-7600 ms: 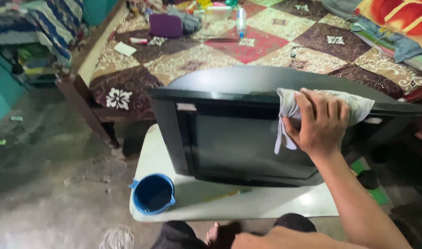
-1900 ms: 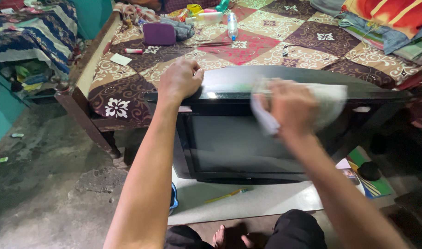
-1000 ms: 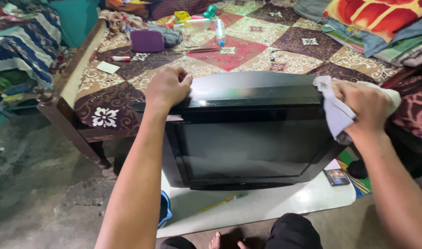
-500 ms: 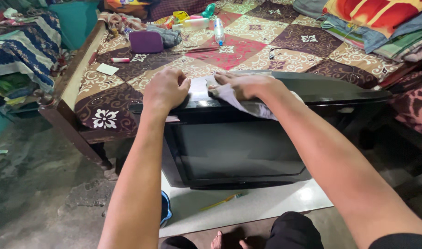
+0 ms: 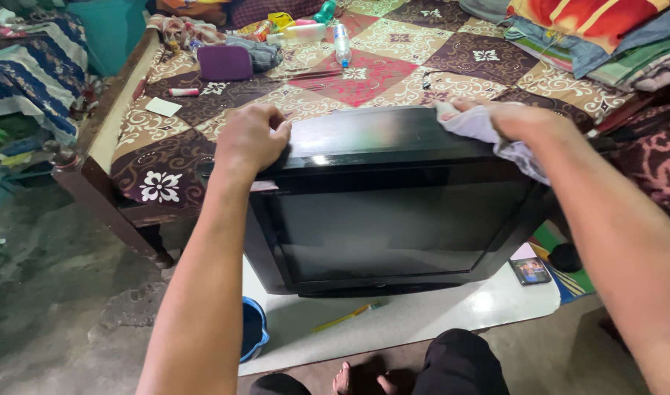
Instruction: The person cleans the top surface of a CRT television using a cloth and a toothbrush. They wipe the top and sides of the television casing, occasionally folding the cloth to use a clean section.
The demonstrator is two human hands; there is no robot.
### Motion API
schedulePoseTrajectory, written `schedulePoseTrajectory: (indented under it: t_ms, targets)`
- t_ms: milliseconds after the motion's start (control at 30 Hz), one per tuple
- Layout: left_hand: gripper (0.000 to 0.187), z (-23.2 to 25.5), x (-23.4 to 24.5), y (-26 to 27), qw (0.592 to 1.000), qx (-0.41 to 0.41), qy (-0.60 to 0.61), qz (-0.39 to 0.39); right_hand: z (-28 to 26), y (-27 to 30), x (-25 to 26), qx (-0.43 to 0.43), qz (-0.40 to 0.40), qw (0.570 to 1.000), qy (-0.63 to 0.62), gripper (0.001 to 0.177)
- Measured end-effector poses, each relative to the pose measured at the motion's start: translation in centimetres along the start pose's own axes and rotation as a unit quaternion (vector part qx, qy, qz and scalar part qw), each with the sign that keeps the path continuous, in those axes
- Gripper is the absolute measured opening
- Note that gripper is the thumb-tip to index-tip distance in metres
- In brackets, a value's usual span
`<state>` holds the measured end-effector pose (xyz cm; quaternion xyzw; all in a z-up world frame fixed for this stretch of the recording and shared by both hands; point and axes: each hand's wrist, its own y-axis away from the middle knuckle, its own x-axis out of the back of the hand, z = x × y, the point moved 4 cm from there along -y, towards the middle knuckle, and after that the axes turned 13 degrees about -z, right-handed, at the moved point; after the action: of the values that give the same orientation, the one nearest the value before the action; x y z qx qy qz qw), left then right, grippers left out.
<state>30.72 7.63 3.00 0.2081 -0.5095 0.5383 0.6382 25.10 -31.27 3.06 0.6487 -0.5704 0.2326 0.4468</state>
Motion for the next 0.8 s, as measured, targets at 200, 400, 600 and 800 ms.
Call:
schedulePoseTrajectory:
  t_ms: [200,400,600,800]
  targets:
    - [0.026,1.0,-0.5,0.1,0.996,0.062,-0.044,-0.045,1.0,-2.4,-0.1,-0.102,-0.006,0.995,0.014,0.081]
    - [0.026,0.6,-0.2,0.2,0.994,0.084,-0.041,-0.057,-5.0,-7.9,-3.3,-0.009,-0.033,0.977,0.209,0.072]
    - [0.032,0.2,-1.3,-0.8,0.997,0.071,-0.017,-0.031,-11.4,-13.4,-8.5,0.083,-0.044,0.954,0.284,0.080]
    - [0.050,-1.1,-0.6,-1.5,0.993,0.025,0.076,0.091,-12.5,-9.6,-9.7,0.218,-0.057,0.955,0.195,0.082]
